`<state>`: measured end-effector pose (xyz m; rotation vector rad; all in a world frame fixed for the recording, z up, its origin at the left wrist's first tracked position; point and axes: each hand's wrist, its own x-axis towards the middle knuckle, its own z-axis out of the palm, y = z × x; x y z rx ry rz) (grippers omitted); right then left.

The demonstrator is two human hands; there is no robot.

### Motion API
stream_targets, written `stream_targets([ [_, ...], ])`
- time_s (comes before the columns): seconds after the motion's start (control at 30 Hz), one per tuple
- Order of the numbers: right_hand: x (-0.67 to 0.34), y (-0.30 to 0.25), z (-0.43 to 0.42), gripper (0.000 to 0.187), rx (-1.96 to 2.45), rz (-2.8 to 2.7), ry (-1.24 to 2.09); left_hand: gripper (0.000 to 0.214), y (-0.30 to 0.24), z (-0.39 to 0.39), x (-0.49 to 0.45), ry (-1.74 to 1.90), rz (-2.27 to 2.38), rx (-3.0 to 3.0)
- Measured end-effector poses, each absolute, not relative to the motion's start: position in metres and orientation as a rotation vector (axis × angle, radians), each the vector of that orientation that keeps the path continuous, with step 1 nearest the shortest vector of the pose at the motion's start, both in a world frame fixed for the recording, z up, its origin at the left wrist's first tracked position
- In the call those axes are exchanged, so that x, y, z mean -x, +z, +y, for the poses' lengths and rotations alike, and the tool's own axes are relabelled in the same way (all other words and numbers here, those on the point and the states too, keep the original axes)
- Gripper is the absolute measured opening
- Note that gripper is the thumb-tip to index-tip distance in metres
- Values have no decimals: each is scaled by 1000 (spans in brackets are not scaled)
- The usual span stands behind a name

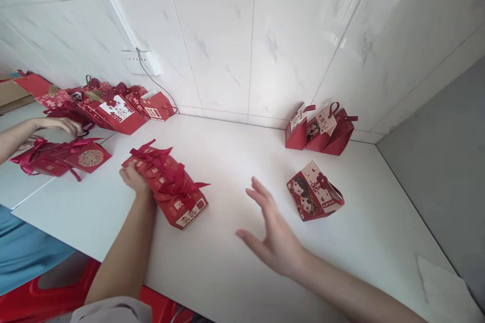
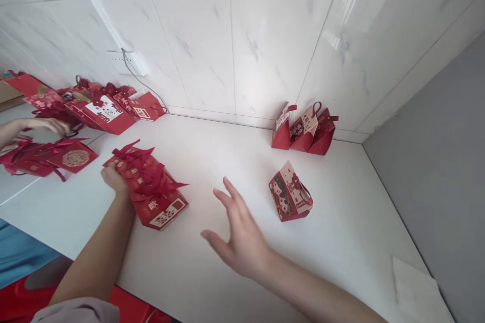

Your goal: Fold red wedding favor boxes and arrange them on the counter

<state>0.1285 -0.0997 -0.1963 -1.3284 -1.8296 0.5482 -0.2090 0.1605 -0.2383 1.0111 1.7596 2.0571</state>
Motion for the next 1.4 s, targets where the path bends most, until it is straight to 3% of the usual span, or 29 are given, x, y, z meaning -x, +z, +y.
stream_targets([
  [0.13, -77, -234, -86, 126, 1407, -1569, 859, 9, -252, 163, 152, 2091, 1778, -911],
  [0.23, -57, -248, -71, 135, 1383, -1525, 826, 10, -258, 168, 121, 2105, 1768, -890],
  [0.47, -75, -271, -11, 110, 1280, -1368, 935, 16, -270, 194, 95, 2097, 1782, -916],
  [0.6, -96, -265, 36, 76, 1416, -1216, 723, 31, -273, 215, 78, 2042, 1837, -959],
  [0.67, -100, -257, 51, 69, 1508, -1069, 628, 42, -274, 222, 65, 2042, 1849, -994],
  [0.83, -81, -249, 65, 73, 1466, -1013, 519, 95, -278, 221, 38, 1823, 1837, -1486],
  [0.93, -66, -257, 77, 89, 1466, -1066, 548, 119, -282, 223, 32, 1652, 1877, -1643],
  [1.03, -63, -266, 101, 111, 1556, -1061, 515, 118, -285, 237, 31, 1610, 1907, -1533],
  [1.1, -70, -271, 120, 115, 1620, -1027, 482, 109, -286, 252, 32, 1621, 1865, -1503],
  [1.23, -91, -279, 152, 97, 1677, -951, 411, 83, -286, 281, 31, 1672, 1788, -1503],
  [1.4, -109, -286, 175, 73, 1694, -917, 306, 81, -283, 306, 28, 1761, 1753, -1467],
])
